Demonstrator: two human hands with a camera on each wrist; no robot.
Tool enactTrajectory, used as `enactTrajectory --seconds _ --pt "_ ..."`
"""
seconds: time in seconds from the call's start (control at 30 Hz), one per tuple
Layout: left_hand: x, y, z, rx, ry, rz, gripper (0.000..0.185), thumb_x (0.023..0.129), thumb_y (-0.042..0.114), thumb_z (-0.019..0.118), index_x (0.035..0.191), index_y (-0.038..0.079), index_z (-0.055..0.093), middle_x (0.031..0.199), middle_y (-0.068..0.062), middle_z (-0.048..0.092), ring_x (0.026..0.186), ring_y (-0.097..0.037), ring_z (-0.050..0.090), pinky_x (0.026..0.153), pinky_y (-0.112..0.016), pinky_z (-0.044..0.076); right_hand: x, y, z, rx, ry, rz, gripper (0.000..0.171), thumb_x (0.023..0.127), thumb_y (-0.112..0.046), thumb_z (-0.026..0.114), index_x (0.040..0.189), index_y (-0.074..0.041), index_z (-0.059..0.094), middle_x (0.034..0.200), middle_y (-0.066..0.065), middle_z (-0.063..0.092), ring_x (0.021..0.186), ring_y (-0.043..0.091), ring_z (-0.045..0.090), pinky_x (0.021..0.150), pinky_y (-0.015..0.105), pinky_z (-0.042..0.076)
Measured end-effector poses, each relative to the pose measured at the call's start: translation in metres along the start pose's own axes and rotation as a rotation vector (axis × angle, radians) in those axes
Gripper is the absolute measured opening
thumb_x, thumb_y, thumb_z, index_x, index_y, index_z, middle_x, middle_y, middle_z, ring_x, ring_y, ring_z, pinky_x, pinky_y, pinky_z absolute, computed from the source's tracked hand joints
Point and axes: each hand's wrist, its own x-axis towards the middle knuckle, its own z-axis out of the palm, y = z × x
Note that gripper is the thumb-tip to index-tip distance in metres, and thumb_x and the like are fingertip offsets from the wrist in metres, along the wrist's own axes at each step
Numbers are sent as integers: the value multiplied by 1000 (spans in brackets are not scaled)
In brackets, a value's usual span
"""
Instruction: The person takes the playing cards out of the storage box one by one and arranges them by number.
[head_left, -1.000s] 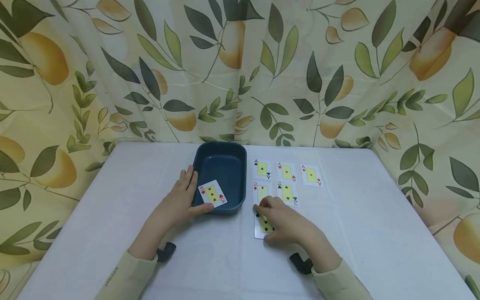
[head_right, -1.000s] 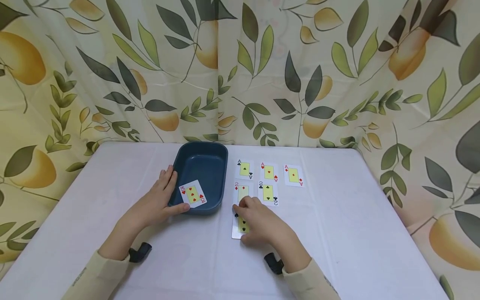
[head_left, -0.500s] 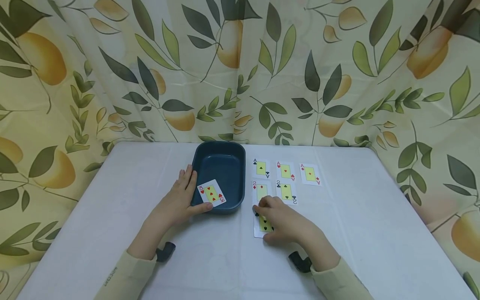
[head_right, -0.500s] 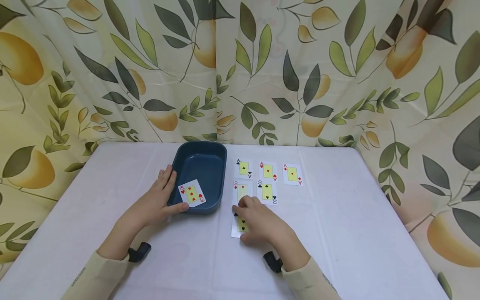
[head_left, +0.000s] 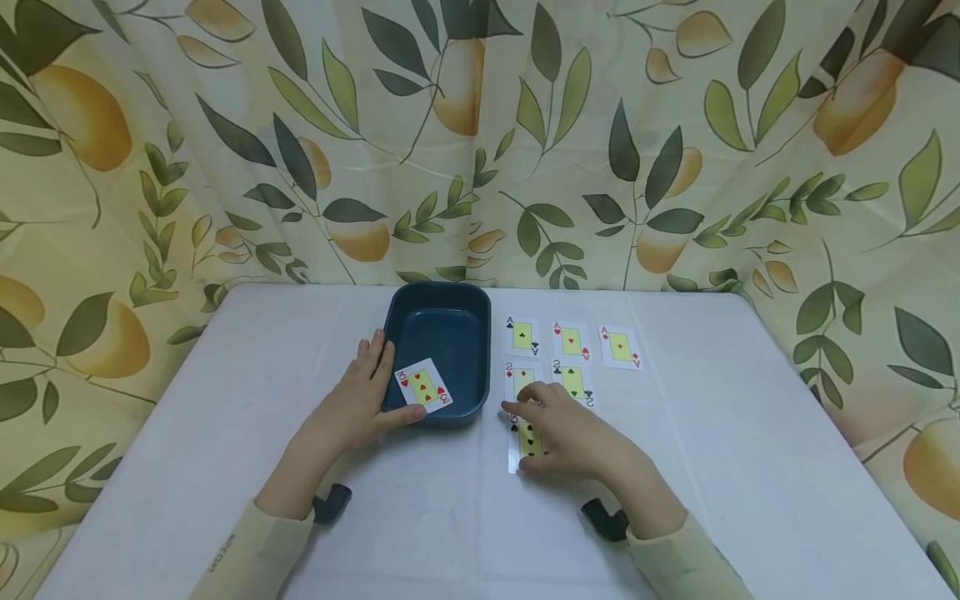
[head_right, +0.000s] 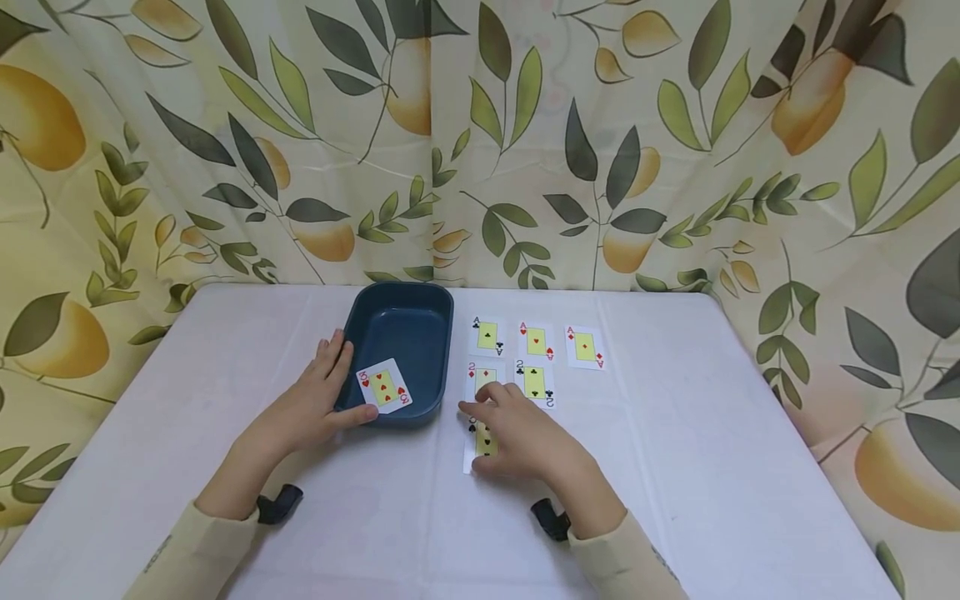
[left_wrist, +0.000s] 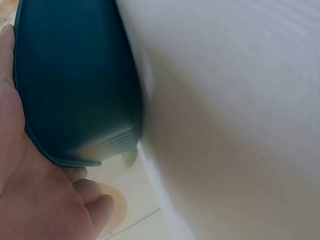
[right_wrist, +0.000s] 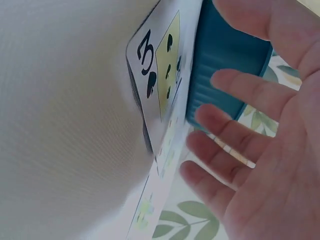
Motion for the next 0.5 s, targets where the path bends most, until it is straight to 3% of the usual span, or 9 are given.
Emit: enactTrajectory --seconds 0.27,0.5 --pt "-2 4 -3 0 5 10 118 81 74 64 159 2 12 168 -14 -4 154 -38 -1 114 -62 26 0 -8 -23 94 109 -142 69 84 -36 80 146 -27 51 144 0 47 132 21 45 104 42 49" --pt "1 2 -3 14 -1 10 119 81 74 63 159 2 11 168 -14 -4 154 -39 -1 113 -63 27 31 -25 -52 -22 170 -346 69 87 -30 77 149 -21 47 145 1 48 132 19 47 105 37 48"
